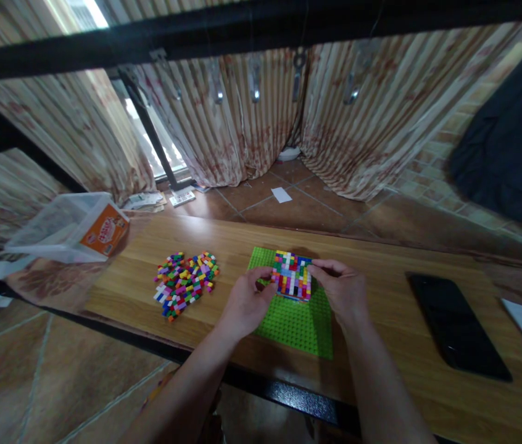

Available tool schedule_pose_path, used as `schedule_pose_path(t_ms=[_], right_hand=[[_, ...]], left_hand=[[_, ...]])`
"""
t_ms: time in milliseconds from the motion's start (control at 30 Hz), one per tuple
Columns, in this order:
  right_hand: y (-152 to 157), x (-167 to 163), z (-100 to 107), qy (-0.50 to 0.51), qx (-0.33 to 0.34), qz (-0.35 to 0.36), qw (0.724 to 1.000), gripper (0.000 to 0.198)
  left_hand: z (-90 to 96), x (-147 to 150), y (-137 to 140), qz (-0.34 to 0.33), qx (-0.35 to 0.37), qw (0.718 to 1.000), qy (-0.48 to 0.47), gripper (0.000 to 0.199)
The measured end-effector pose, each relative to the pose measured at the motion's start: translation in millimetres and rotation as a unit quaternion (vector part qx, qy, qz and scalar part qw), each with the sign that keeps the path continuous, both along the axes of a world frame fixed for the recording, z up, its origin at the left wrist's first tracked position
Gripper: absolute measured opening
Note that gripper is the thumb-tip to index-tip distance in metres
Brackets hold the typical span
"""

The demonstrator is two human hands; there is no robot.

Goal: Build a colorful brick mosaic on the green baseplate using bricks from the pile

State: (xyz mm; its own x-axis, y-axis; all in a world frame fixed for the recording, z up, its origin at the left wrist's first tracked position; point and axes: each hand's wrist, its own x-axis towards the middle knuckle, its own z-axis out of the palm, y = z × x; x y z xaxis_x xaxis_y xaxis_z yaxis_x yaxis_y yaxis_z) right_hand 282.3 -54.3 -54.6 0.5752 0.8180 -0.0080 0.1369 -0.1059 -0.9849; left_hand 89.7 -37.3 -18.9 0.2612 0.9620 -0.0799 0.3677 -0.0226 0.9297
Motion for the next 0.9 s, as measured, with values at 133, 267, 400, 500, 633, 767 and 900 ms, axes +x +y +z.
schedule_pose_path(t_ms=[133, 267, 400, 500, 633, 767, 900], right_hand=[[-1.3, 1.1, 1.6, -0.022, -0.015, -0.001, 1.000, 0.028], [-2.5, 1.2, 1.3, -0.053, -0.018, 0.002, 0.998, 0.028], [-2.8, 0.6, -2.5, -0.075, -0.022, -0.009, 0.997, 0.029], [-4.0, -1.3, 2.3, -0.076, -0.016, -0.032, 0.996, 0.030], [-8.3, -7.5, 26.0, -0.074, 0.025, -0.120, 0.990, 0.030], [-14.7, -24.1, 49.1, -0.128, 0.067, -0.145, 0.979, 0.028], [-21.1, -56.1, 49.7, -0.138, 0.084, -0.056, 0.985, 0.030]], left_hand=[[-0.2, 0.5, -0.9, -0.001, 0.014, 1.000, 0.011, 0.027], [-1.2, 2.0, -1.1, -0.002, 0.019, 1.000, 0.019, 0.028], [-0.6, 1.1, -0.9, -0.011, 0.019, 0.999, 0.028, 0.026], [-0.7, -2.1, -0.3, -0.022, 0.017, 0.999, 0.023, 0.023], [-2.1, -9.3, 7.1, 0.044, 0.014, 0.999, -0.011, 0.026], [3.3, -31.2, 25.6, 0.158, 0.020, 0.972, -0.172, 0.022], [20.3, -78.1, 41.7, 0.290, 0.011, 0.890, -0.351, 0.024]])
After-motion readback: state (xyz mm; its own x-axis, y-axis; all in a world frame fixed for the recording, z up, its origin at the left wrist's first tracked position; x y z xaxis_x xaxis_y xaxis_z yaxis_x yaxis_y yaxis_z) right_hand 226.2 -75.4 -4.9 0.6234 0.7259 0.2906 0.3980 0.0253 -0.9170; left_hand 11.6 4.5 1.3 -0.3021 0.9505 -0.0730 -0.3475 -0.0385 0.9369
